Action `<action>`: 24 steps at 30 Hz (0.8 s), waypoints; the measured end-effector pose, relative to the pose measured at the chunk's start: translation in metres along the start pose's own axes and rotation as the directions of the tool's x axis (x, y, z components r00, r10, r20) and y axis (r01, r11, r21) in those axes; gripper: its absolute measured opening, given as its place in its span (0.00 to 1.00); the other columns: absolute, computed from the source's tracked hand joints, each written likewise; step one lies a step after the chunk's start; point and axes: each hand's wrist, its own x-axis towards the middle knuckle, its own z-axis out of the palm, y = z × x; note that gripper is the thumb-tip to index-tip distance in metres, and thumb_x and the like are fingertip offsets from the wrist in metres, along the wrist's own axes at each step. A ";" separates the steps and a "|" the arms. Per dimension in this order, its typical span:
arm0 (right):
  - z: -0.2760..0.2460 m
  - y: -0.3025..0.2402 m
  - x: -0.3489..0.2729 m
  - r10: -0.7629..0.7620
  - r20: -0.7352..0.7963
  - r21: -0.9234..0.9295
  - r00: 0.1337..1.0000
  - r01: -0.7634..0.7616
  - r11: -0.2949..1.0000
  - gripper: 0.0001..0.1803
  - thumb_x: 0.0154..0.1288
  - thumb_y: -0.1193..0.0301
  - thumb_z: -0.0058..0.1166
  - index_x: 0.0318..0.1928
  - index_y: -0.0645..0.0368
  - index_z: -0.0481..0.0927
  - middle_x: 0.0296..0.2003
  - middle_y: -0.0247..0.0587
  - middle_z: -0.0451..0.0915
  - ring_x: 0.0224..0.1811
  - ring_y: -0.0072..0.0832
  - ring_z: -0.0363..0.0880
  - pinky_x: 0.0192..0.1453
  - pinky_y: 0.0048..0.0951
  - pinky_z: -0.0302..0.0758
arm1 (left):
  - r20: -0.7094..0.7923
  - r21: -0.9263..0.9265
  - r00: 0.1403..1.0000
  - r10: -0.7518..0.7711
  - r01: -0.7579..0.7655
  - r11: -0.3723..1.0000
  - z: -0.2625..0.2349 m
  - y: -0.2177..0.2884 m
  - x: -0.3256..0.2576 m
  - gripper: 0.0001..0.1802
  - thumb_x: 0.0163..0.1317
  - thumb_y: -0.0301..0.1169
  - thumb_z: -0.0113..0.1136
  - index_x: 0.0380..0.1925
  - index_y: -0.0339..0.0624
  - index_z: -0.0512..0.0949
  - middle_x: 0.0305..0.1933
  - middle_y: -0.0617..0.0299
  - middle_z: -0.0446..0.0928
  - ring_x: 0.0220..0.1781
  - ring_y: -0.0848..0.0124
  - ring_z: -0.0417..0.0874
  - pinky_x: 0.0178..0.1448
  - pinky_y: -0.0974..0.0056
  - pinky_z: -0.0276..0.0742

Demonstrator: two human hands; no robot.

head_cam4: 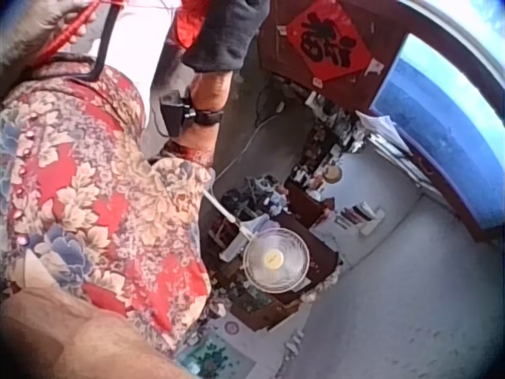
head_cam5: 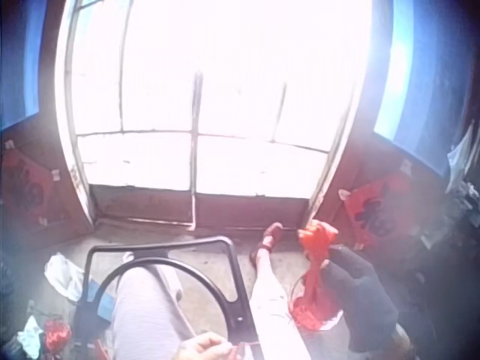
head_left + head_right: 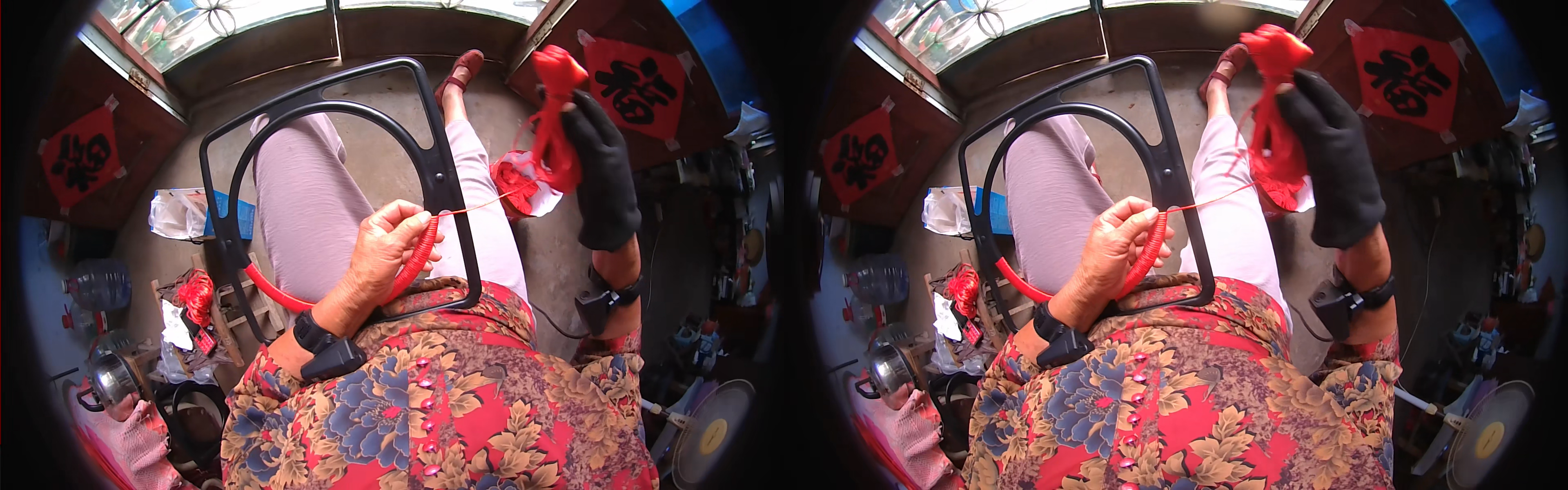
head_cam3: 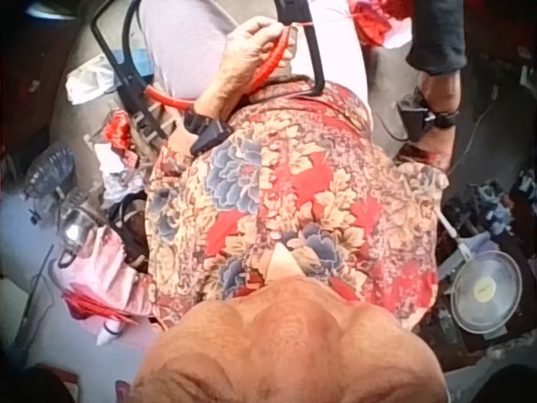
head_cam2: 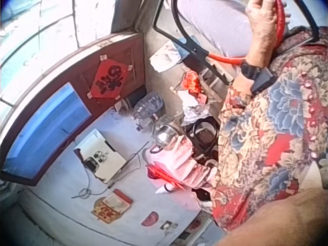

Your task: Wrapping a black plastic furniture frame with red decorative plastic ribbon by hand.

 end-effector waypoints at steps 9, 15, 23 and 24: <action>0.081 0.035 0.034 -0.238 0.343 -0.292 0.909 0.344 0.892 0.19 0.57 0.68 0.57 0.50 0.58 0.72 0.40 0.43 0.80 0.41 0.28 0.82 0.45 0.26 0.76 | 0.031 0.009 0.999 0.027 -0.028 1.000 -0.002 -0.001 0.001 0.09 0.64 0.33 0.55 0.37 0.39 0.72 0.30 0.53 0.79 0.25 0.68 0.83 0.25 0.71 0.81; 0.086 0.019 0.013 -0.377 0.497 -0.498 0.781 0.613 0.613 0.18 0.51 0.73 0.59 0.45 0.57 0.75 0.37 0.43 0.79 0.38 0.35 0.81 0.43 0.30 0.75 | 0.011 0.017 0.998 0.060 -0.060 0.998 -0.004 -0.001 -0.001 0.09 0.64 0.33 0.55 0.37 0.39 0.73 0.31 0.55 0.79 0.26 0.71 0.82 0.26 0.72 0.80; 0.127 0.019 0.006 -0.243 0.929 -0.346 0.278 0.885 -0.311 0.05 0.46 0.69 0.56 0.28 0.50 0.80 0.42 0.35 0.79 0.54 0.32 0.72 0.66 0.48 0.57 | 0.010 0.548 0.929 0.371 -0.315 0.775 -0.007 -0.016 0.009 0.10 0.62 0.29 0.58 0.42 0.38 0.75 0.41 0.61 0.77 0.45 0.74 0.77 0.47 0.68 0.74; 0.127 0.020 0.002 -0.199 0.947 -0.293 0.250 0.928 -0.228 0.05 0.45 0.69 0.55 0.26 0.51 0.81 0.40 0.35 0.79 0.53 0.33 0.73 0.67 0.48 0.56 | -0.030 0.309 0.917 0.399 -0.371 0.876 0.001 -0.016 0.008 0.09 0.62 0.28 0.57 0.41 0.39 0.75 0.42 0.63 0.76 0.44 0.74 0.76 0.47 0.68 0.73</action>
